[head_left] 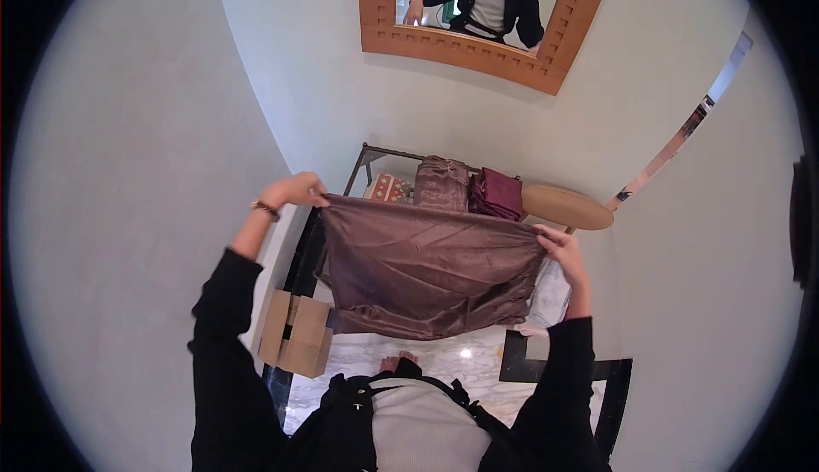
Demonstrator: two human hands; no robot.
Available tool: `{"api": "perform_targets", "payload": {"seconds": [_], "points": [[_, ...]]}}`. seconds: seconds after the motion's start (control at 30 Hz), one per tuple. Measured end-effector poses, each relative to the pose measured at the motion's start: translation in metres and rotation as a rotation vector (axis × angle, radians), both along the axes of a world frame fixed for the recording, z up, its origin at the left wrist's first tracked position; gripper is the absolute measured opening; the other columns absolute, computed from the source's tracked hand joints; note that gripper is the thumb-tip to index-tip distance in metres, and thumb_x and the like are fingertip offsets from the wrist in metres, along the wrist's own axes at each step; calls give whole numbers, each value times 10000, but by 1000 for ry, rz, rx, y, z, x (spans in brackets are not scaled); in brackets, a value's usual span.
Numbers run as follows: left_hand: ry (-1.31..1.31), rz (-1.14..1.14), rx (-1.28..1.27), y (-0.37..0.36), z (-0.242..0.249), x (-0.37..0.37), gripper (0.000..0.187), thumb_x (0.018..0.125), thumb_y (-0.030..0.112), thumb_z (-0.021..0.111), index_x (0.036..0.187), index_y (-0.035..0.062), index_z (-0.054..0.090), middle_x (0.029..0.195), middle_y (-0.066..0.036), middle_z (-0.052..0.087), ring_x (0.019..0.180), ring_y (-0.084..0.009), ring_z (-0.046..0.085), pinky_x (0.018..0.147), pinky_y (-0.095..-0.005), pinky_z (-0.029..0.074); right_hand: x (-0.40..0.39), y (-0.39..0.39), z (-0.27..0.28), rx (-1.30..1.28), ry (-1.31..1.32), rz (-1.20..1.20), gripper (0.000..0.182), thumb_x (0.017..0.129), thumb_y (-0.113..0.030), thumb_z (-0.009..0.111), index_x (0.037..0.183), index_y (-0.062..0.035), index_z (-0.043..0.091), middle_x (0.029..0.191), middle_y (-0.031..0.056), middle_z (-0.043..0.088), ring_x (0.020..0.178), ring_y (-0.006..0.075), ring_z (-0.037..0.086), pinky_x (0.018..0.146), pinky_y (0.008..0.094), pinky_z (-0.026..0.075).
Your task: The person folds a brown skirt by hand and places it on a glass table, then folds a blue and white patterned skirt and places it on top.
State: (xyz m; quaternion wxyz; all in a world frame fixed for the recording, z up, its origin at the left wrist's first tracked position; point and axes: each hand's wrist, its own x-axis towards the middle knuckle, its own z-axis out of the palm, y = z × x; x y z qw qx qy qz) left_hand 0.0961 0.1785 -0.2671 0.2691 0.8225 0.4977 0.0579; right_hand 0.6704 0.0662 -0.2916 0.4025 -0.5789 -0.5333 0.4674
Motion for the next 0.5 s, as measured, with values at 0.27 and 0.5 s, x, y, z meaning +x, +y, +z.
{"api": "perform_targets", "payload": {"seconds": [0.27, 0.5], "points": [[87, 334, 134, 87, -133, 46, 249, 714, 272, 752, 880, 90, 719, 854, -151, 679, 849, -321, 650, 758, -418, 519, 11, 75, -131, 4, 32, -145, 281, 887, -44, 601, 1162, -32, 653, 1016, 22, 660, 870, 88, 589, 737, 209, 464], [-30, 405, 185, 105, -172, 77, 453, 759, 268, 736, 1144, 55, 630, 1193, -168, 541, 1081, -328, 571, 848, -460, 508, 9, 93, -153, -1, 32, -278, 298, 864, -25, 620, 1161, -19, 652, 1028, 31, 659, 885, 86, 584, 784, 211, 454]]}}
